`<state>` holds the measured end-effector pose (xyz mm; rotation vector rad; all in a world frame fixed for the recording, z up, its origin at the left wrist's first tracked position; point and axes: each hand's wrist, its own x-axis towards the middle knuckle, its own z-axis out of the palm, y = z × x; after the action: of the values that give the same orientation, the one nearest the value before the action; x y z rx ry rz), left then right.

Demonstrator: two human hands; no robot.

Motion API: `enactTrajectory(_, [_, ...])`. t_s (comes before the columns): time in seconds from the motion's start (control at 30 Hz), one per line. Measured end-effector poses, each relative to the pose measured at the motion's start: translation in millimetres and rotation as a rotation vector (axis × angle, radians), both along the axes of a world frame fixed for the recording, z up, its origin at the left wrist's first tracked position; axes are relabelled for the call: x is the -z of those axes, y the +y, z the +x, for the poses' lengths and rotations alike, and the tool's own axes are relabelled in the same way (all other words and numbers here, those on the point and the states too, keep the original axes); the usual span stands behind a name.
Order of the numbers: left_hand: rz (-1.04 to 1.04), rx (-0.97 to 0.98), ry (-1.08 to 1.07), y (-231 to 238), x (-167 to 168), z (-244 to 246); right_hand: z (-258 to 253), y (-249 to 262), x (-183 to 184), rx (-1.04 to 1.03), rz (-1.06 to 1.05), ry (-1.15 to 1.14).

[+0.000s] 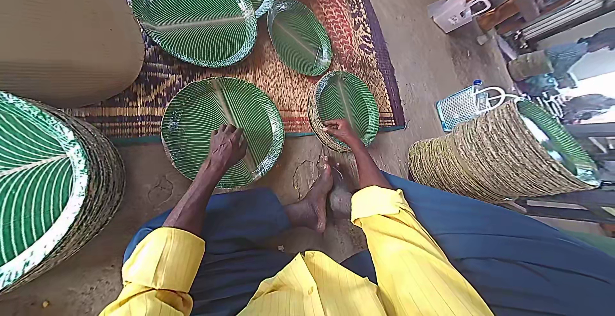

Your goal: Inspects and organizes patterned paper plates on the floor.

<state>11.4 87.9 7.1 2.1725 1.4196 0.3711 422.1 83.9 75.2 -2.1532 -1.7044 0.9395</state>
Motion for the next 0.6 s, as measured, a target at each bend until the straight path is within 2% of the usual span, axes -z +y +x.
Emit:
enactTrajectory(0.13, [-0.004,-0.002,0.001,0.4,0.8,0.1,-7.9,-1.7,-2.4,-0.034,0.055,-0.095])
enactTrajectory(0.23, [0.000,-0.003,-0.005,0.6,1.5,-0.5,-16.1,-4.5,-3.5,-0.037,0.182,-0.183])
enactTrajectory(0.5, [-0.019,0.014,0.060,1.3,-1.3,0.6,-18.8,-2.5,10.5,0.157,0.180,-0.367])
enactTrajectory(0.6, [-0.056,0.017,0.061,2.0,-6.5,-0.3,-32.0,2.3,0.4,0.226,0.231,-0.381])
